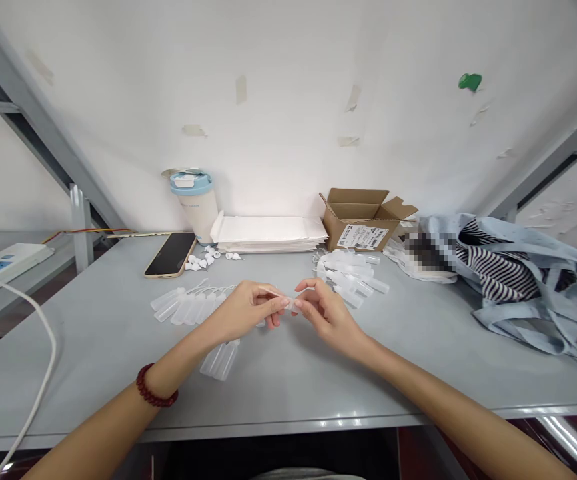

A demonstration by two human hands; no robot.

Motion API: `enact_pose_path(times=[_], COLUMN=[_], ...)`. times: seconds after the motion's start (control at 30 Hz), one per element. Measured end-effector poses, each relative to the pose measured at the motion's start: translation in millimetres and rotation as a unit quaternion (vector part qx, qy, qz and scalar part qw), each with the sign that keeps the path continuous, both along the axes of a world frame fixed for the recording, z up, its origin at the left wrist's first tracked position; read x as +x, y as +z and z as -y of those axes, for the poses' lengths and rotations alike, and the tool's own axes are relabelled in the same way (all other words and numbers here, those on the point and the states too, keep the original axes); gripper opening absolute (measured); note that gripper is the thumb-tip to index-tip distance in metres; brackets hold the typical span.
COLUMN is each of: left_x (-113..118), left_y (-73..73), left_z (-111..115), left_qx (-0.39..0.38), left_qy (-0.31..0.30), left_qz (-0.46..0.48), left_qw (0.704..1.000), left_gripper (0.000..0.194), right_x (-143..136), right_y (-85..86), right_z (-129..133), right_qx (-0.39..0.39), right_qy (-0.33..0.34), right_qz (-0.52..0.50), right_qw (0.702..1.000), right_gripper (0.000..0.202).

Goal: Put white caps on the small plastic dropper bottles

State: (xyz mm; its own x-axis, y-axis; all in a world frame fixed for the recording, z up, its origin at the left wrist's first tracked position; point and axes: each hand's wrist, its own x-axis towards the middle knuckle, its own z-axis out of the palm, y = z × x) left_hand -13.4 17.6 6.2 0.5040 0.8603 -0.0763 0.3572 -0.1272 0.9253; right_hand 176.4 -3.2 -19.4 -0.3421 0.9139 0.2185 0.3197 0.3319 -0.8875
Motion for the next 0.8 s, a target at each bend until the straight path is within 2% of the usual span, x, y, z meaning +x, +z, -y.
enact_pose_path(times=[0.2, 0.37, 0.43, 0.53, 0.7, 0.8], left_x=[4.5, 4.9, 4.3, 4.3, 6.6, 6.5], left_y=[-3.3, -2.2, -1.2, -0.8, -2.1, -1.8], left_z=[2.7, 2.5, 3.0, 4.3, 4.9, 4.3], left_qx=[0.073, 0.021, 0.027, 0.052, 0.110, 0.076], left_qy=[0.003, 0.033, 0.017, -0.007, 0.013, 0.011], left_qz=[0.051, 0.003, -0.014, -0.014, -0.017, -0.020], left_qw=[0.996, 0.999, 0.999, 0.999, 0.994, 0.997], left_gripper=[0.020, 0.032, 0.036, 0.031, 0.025, 0.031], right_x=[2.2, 2.0, 1.7, 1.7, 2.7, 2.4], right_y=[-1.9, 1.2, 1.4, -0.5, -3.9, -2.9], right_z=[-3.3, -1.9, -0.9, -1.2, -4.3, -4.2], right_qx=[-0.059, -0.046, -0.039, -0.058, -0.091, -0.074], right_qy=[0.015, 0.007, 0.008, 0.017, 0.025, 0.012], right_qz=[-0.052, -0.043, -0.033, -0.043, -0.075, -0.071], right_qw=[0.997, 0.998, 0.999, 0.997, 0.993, 0.995], right_gripper=[0.019, 0.022, 0.021, 0.021, 0.022, 0.023])
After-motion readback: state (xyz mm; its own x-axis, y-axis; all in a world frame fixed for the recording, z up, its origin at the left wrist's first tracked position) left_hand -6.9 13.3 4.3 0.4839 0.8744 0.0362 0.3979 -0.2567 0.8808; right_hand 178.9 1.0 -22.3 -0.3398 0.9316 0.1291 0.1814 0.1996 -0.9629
